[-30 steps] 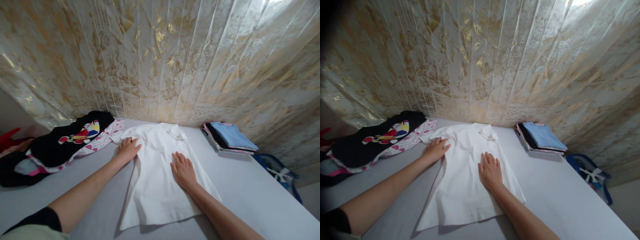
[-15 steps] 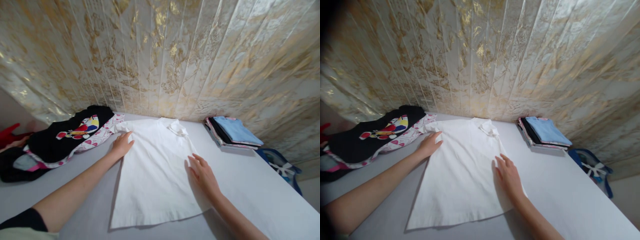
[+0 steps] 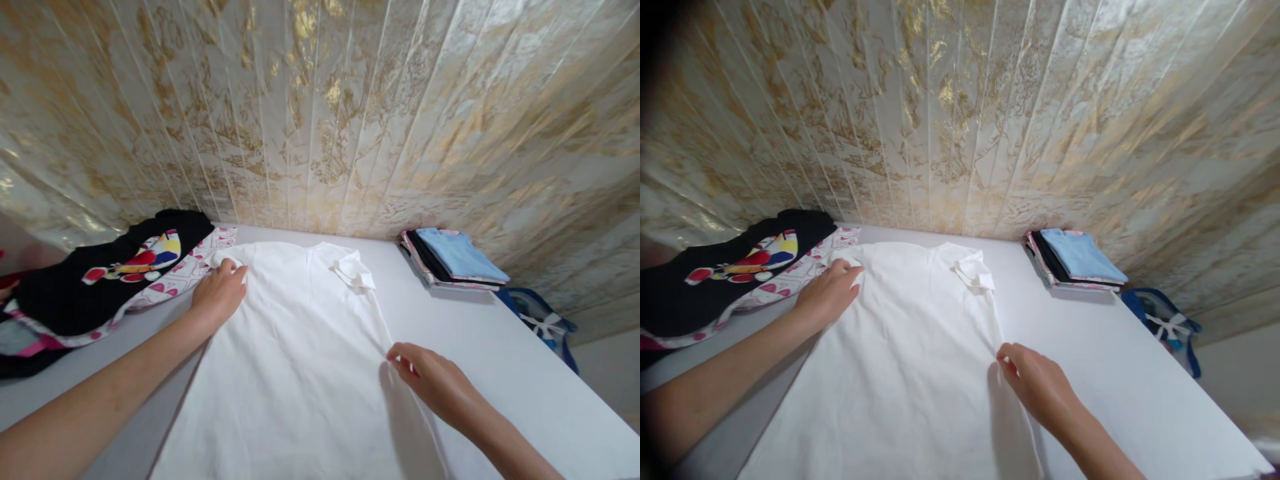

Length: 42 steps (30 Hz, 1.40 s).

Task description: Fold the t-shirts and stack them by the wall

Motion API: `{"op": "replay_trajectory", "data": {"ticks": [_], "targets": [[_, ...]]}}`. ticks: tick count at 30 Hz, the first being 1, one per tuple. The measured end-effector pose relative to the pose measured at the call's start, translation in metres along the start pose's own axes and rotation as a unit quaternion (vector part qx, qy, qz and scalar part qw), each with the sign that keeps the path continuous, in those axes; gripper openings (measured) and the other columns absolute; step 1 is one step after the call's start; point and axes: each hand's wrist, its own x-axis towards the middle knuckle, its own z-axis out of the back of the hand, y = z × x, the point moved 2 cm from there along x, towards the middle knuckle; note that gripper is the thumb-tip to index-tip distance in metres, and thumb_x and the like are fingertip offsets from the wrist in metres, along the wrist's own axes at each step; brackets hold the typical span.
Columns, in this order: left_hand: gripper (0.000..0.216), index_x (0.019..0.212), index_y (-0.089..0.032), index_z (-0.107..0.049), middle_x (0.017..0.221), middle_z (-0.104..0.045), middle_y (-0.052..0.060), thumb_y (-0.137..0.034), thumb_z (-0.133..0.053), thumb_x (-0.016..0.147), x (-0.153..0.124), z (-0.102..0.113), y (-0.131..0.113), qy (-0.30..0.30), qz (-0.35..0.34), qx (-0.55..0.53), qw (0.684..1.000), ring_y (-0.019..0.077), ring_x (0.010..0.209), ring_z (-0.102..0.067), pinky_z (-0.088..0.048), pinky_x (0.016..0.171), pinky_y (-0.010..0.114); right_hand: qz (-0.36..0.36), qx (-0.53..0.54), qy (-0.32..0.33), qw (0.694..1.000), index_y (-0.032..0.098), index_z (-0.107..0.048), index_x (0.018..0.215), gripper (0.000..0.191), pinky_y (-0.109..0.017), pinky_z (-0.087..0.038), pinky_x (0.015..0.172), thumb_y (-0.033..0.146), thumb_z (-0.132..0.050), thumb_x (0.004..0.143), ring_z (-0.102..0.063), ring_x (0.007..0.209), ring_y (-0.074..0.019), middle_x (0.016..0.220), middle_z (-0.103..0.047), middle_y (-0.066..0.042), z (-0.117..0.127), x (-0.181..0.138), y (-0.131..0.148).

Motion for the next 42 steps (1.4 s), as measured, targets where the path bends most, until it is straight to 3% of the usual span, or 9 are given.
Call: {"op": "replay_trajectory", "data": {"ticks": [3, 7, 11, 17, 20, 27, 35, 38, 42], "targets": [[0.038, 0.125, -0.019, -0.058, 0.135, -0.053, 0.012, -0.023, -0.044, 0.09, 0.014, 0.007, -0.043, -0.083, -0.086, -0.022, 0.993, 0.0277, 0.117, -0.056, -0.044, 0.099, 0.04, 0.06, 0.008, -0.07, 0.996, 0.024, -0.062, 0.114, 0.031, -0.028, -0.047, 0.078, 0.023, -0.038, 0.094, -0.065, 0.093, -0.0182, 0.106, -0.067, -0.006, 0.007, 0.033, 0.032], [0.04, 0.129, -0.015, -0.055, 0.132, -0.06, 0.01, -0.03, -0.036, 0.097, 0.028, -0.027, -0.104, -0.007, -0.183, -0.119, 0.976, 0.0202, 0.123, -0.054, -0.039, 0.107, 0.032, 0.157, 0.0, -0.104, 0.982, 0.014, -0.054, 0.132, 0.041, -0.032, -0.039, 0.103, 0.027, -0.045, 0.094, -0.053, 0.122, -0.0218, 0.134, -0.056, -0.013, -0.019, 0.098, 0.077], [0.05, 0.139, -0.017, -0.047, 0.15, -0.042, 0.011, -0.043, -0.038, 0.097, 0.021, -0.06, -0.124, -0.003, -0.183, -0.099, 0.978, 0.0247, 0.139, -0.037, -0.027, 0.115, 0.042, 0.105, -0.04, -0.138, 0.984, 0.013, -0.042, 0.143, 0.053, -0.041, -0.025, 0.114, 0.036, -0.043, 0.096, -0.03, 0.141, -0.0239, 0.152, -0.038, -0.013, -0.04, 0.155, 0.074], [0.056, 0.144, -0.017, -0.042, 0.155, -0.034, 0.01, -0.048, -0.035, 0.097, 0.016, -0.066, -0.119, 0.017, -0.196, -0.115, 0.974, 0.0251, 0.143, -0.03, -0.022, 0.117, 0.045, -0.131, -0.08, -0.182, 0.971, 0.013, -0.042, 0.143, 0.053, -0.05, -0.024, 0.111, 0.038, -0.033, 0.098, -0.027, 0.142, -0.0277, 0.152, -0.037, -0.016, -0.017, 0.185, -0.004], [0.056, 0.144, -0.023, -0.042, 0.156, -0.032, 0.007, -0.051, -0.035, 0.096, 0.018, -0.066, -0.121, 0.025, -0.203, -0.137, 0.969, 0.0253, 0.145, -0.027, -0.019, 0.117, 0.047, -0.208, -0.083, -0.213, 0.951, 0.009, -0.047, 0.138, 0.051, -0.052, -0.026, 0.109, 0.035, -0.036, 0.096, -0.031, 0.14, -0.0313, 0.149, -0.04, -0.019, 0.001, 0.192, -0.019], [0.054, 0.144, -0.03, -0.042, 0.155, -0.035, 0.003, -0.053, -0.036, 0.096, 0.018, -0.067, -0.123, 0.035, -0.22, -0.142, 0.965, 0.0238, 0.145, -0.026, -0.016, 0.118, 0.045, -0.008, -0.038, -0.209, 0.977, 0.011, -0.042, 0.142, 0.049, -0.038, -0.03, 0.108, 0.029, -0.034, 0.097, -0.039, 0.134, -0.0252, 0.147, -0.044, -0.016, 0.006, 0.232, 0.066], [0.036, 0.128, -0.022, -0.057, 0.138, -0.056, 0.006, -0.028, -0.039, 0.097, 0.026, -0.065, -0.116, -0.03, -0.224, -0.202, 0.953, 0.0194, 0.129, -0.048, -0.032, 0.112, 0.038, 0.014, -0.02, -0.21, 0.977, 0.017, -0.041, 0.144, 0.048, -0.043, -0.021, 0.113, 0.032, -0.033, 0.098, -0.031, 0.139, -0.0241, 0.151, -0.039, -0.01, -0.041, 0.24, 0.095], [0.038, 0.122, -0.023, -0.06, 0.132, -0.06, 0.004, -0.015, -0.038, 0.093, 0.057, -0.056, -0.091, -0.069, -0.15, -0.204, 0.965, 0.0168, 0.123, -0.051, -0.035, 0.109, 0.033, 0.018, -0.016, -0.204, 0.979, 0.018, -0.043, 0.142, 0.047, -0.042, -0.021, 0.113, 0.032, -0.035, 0.098, -0.032, 0.139, -0.0232, 0.15, -0.041, -0.01, -0.039, 0.24, 0.092], [0.04, 0.128, -0.018, -0.055, 0.13, -0.059, 0.012, -0.016, -0.045, 0.089, 0.111, -0.042, -0.04, -0.071, 0.011, -0.123, 0.99, 0.0271, 0.124, -0.05, -0.035, 0.107, 0.042, 0.018, -0.007, -0.208, 0.978, 0.018, -0.046, 0.14, 0.046, -0.041, -0.022, 0.113, 0.03, -0.035, 0.097, -0.033, 0.138, -0.0235, 0.149, -0.042, -0.01, -0.035, 0.24, 0.092]]}}
